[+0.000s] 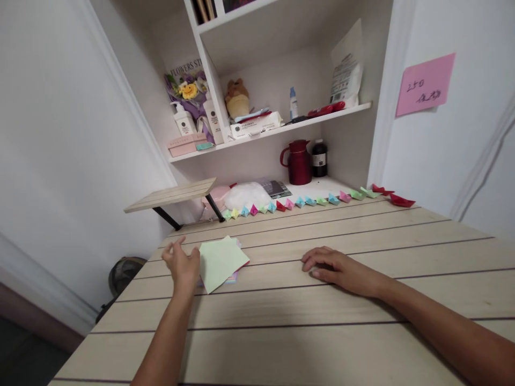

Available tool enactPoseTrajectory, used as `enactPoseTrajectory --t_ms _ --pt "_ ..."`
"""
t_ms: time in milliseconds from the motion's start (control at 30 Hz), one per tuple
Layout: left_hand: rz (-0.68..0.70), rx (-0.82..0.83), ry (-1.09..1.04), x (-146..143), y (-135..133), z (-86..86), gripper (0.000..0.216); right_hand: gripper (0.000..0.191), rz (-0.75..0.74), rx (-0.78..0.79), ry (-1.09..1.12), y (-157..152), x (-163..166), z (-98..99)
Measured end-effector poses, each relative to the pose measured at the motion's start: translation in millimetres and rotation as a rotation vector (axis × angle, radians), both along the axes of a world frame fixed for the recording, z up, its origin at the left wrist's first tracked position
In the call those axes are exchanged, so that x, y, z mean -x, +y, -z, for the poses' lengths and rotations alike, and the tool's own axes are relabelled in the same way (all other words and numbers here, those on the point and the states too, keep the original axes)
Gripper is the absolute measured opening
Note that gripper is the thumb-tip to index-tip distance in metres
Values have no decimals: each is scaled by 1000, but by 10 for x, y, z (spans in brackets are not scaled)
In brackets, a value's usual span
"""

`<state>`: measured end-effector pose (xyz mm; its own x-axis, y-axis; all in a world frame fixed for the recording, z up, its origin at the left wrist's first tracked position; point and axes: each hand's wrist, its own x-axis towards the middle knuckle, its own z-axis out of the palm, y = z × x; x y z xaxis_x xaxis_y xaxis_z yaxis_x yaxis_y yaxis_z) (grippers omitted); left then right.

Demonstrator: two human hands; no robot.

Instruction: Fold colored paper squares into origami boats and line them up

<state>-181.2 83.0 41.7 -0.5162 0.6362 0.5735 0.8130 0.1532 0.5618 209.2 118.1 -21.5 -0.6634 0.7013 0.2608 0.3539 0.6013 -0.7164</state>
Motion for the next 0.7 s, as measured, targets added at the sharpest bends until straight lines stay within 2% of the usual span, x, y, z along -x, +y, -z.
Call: enactPoseTrajectory --t_ms 67,100,200,267,400,700 --pt "11 -24 115 -78 -100 -75 38 30 -2 -2 -4 7 0 3" --pt "103 37 269 -124 -136 -87 32 30 -2 -5 -8 10 0 3" --pt "395 320 519 -264 -183 -4 28 30 2 -18 -23 15 -1 1" --pt "488 493 521 -340 -174 112 38 30 2 -23 -28 18 -2 0" --pt "519 589 451 -421 -131 304 57 29 2 -23 -30 22 -3 0" --pt "494 515 310 -349 -41 452 59 27 13 -27 -16 12 -9 -4"
